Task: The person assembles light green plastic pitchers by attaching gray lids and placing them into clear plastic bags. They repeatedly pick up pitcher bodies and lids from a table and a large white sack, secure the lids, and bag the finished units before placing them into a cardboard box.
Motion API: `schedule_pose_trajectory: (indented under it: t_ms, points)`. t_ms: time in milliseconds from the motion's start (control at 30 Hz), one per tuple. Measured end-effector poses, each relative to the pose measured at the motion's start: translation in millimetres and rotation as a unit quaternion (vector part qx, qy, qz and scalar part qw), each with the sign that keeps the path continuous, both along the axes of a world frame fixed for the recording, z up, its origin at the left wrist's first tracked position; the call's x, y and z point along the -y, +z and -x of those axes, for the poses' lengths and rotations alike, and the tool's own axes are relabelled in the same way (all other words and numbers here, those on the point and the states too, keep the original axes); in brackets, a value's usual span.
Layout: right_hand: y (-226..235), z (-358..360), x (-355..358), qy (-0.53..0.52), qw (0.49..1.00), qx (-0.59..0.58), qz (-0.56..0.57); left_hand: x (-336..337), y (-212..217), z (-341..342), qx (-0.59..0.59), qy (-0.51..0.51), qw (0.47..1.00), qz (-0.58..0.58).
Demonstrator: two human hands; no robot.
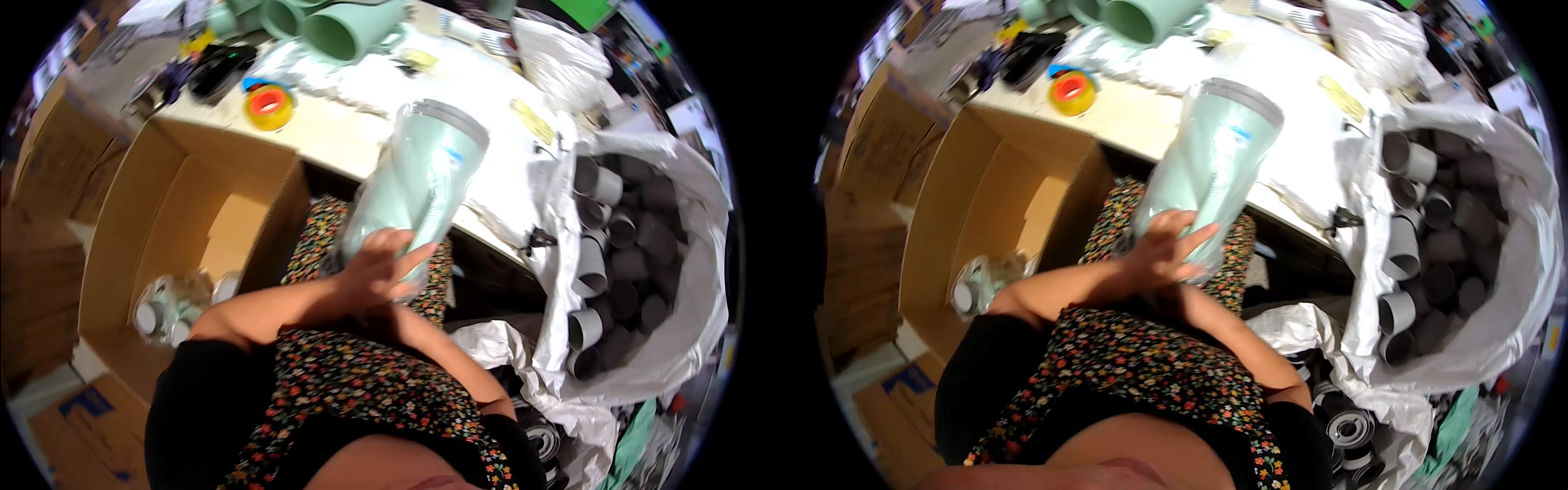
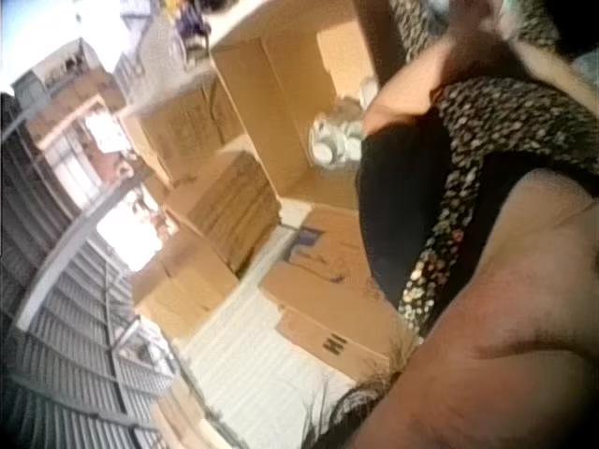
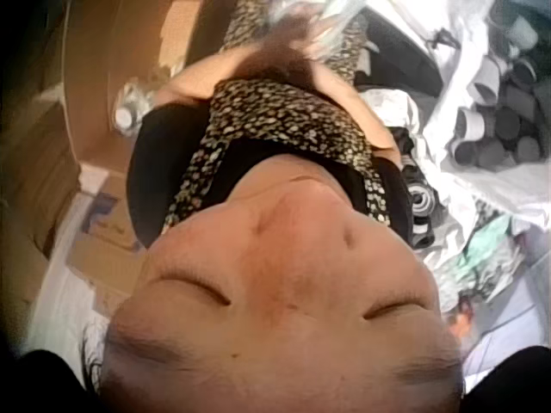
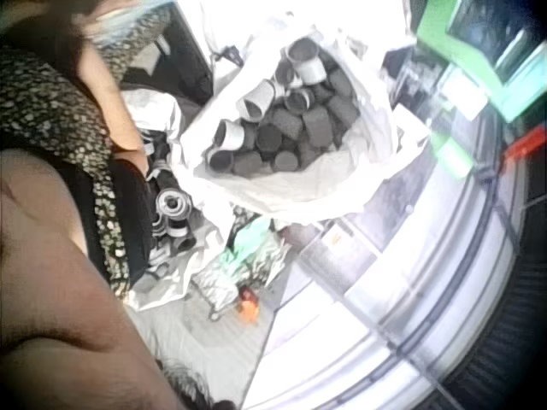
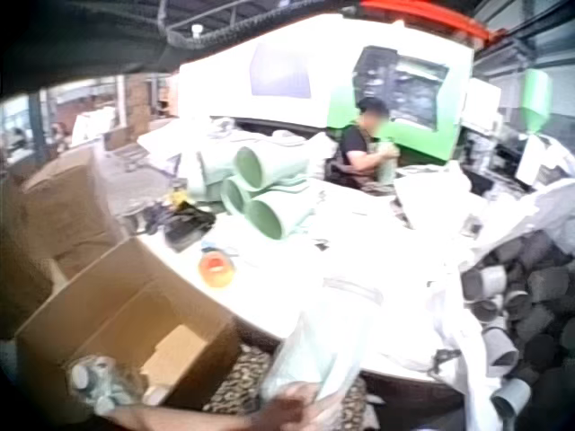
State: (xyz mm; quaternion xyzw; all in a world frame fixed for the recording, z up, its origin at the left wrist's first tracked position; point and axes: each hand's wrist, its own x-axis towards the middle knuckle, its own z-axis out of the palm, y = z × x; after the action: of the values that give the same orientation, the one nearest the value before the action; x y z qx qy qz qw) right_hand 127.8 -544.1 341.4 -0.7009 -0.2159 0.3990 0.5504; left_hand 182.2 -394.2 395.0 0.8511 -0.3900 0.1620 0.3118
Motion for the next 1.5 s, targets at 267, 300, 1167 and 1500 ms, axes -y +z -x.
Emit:
schedule_pose_trajectory:
  t_ms: [267,300,1167,1500]
  points:
    - [90,-49,4,-0.018,0.986,0.037,-0.160,-171,69,-1,-0.235,0.248,0.855,0.391]
    - [85,-53,11,-0.055,0.984,0.032,-0.168,-203,84,17,-0.284,0.285,0.813,0.421]
    - [0,-63,27,-0.114,0.880,0.436,0.148,-262,-300,-33,-0.552,0.333,0.728,0.231]
    - [1,-49,43,-0.180,0.889,0.405,0.117,-134,70,-256,-0.204,0.200,0.884,0.369]
